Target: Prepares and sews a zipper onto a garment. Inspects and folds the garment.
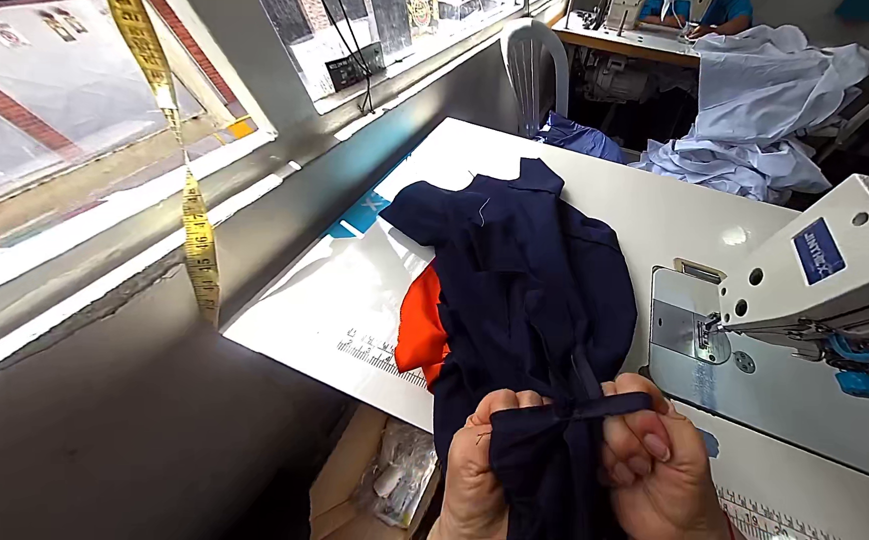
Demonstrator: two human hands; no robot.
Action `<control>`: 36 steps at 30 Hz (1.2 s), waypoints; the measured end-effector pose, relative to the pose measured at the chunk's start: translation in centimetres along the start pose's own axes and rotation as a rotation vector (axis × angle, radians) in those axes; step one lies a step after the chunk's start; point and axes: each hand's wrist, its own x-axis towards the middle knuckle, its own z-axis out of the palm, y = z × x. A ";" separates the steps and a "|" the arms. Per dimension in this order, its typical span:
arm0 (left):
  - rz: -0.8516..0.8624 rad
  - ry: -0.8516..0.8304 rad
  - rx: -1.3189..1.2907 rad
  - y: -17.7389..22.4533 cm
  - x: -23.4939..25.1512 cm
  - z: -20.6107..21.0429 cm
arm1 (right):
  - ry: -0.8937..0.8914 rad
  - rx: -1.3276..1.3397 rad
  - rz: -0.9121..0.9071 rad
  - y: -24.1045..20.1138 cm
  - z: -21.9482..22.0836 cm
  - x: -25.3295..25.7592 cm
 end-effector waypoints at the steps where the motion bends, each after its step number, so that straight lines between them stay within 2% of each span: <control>1: 0.023 0.009 -0.058 0.0 -0.5 0.3 | -0.032 0.149 -0.036 0.0 0.1 0.1; 2: 0.038 -0.010 -0.150 -0.2 -0.7 0.5 | -0.062 0.272 -0.076 -0.1 0.0 0.6; 4: 0.012 -0.166 -0.303 -1.0 -0.6 0.2 | -0.093 0.372 -0.137 -0.2 -0.7 1.7; 5: -0.012 -0.173 -0.335 -1.3 -0.2 -0.1 | -0.073 0.339 -0.152 -0.3 -1.1 2.0; 6: -0.025 -0.112 -0.308 -1.2 0.5 -0.4 | -0.030 0.258 -0.158 -0.8 -1.4 2.3; 8: 0.007 0.032 -0.053 0.0 1.8 -1.2 | 0.057 0.027 -0.166 -2.4 -1.9 1.9; 10: 0.049 -0.034 0.330 2.0 2.7 -2.5 | 0.080 -0.323 -0.205 -4.4 -2.3 0.7; 12: 0.109 -0.137 0.921 4.2 3.3 -3.6 | 0.093 -0.710 -0.207 -6.2 -2.1 -0.4; 14: 0.284 -0.208 1.531 5.6 3.7 -3.8 | 0.086 -1.012 -0.141 -7.0 -1.5 -1.3; 15: 0.379 -0.265 1.662 6.2 3.7 -3.3 | 0.085 -1.095 -0.109 -6.8 -1.2 -1.7; 16: 0.395 -0.370 1.714 6.9 3.7 -2.4 | 0.079 -1.148 -0.094 -6.5 -0.7 -1.8; 19: 0.308 -0.838 1.848 5.9 5.2 -0.8 | 0.046 -1.244 -0.149 -5.7 0.8 -0.8; 21: 0.271 -0.954 1.883 3.7 7.5 -2.9 | 0.011 -1.392 -0.139 -5.7 1.5 -0.1; 22: 0.211 -0.893 1.892 3.7 9.2 -3.6 | 0.007 -1.524 -0.078 -5.8 1.6 -0.1; 23: 0.108 -0.752 1.900 4.3 11.1 -3.7 | 0.029 -1.644 -0.019 -5.8 1.4 -0.3; 25: -0.083 -0.353 1.841 5.9 15.0 -3.7 | 0.133 -1.801 -0.028 -5.2 0.5 -1.5; 27: -0.076 -0.099 1.786 6.8 17.9 -4.2 | 0.245 -1.862 -0.123 -4.3 -0.4 -2.6; 28: -0.048 -0.032 1.767 6.8 18.6 -4.1 | 0.272 -1.874 -0.174 -3.6 -0.8 -2.8; 30: -0.032 0.074 1.711 6.0 19.1 -3.2 | 0.265 -1.858 -0.146 -2.1 -0.7 -2.4; 32: -0.016 0.137 1.662 4.7 19.7 -1.6 | 0.224 -1.822 0.052 -0.7 -0.1 -0.9; 34: 0.026 0.117 1.650 4.4 20.8 0.6 | 0.225 -1.755 0.303 0.4 0.5 1.7; 36: 0.107 0.065 1.677 5.4 22.7 3.9 | 0.253 -1.729 0.400 0.7 0.4 4.7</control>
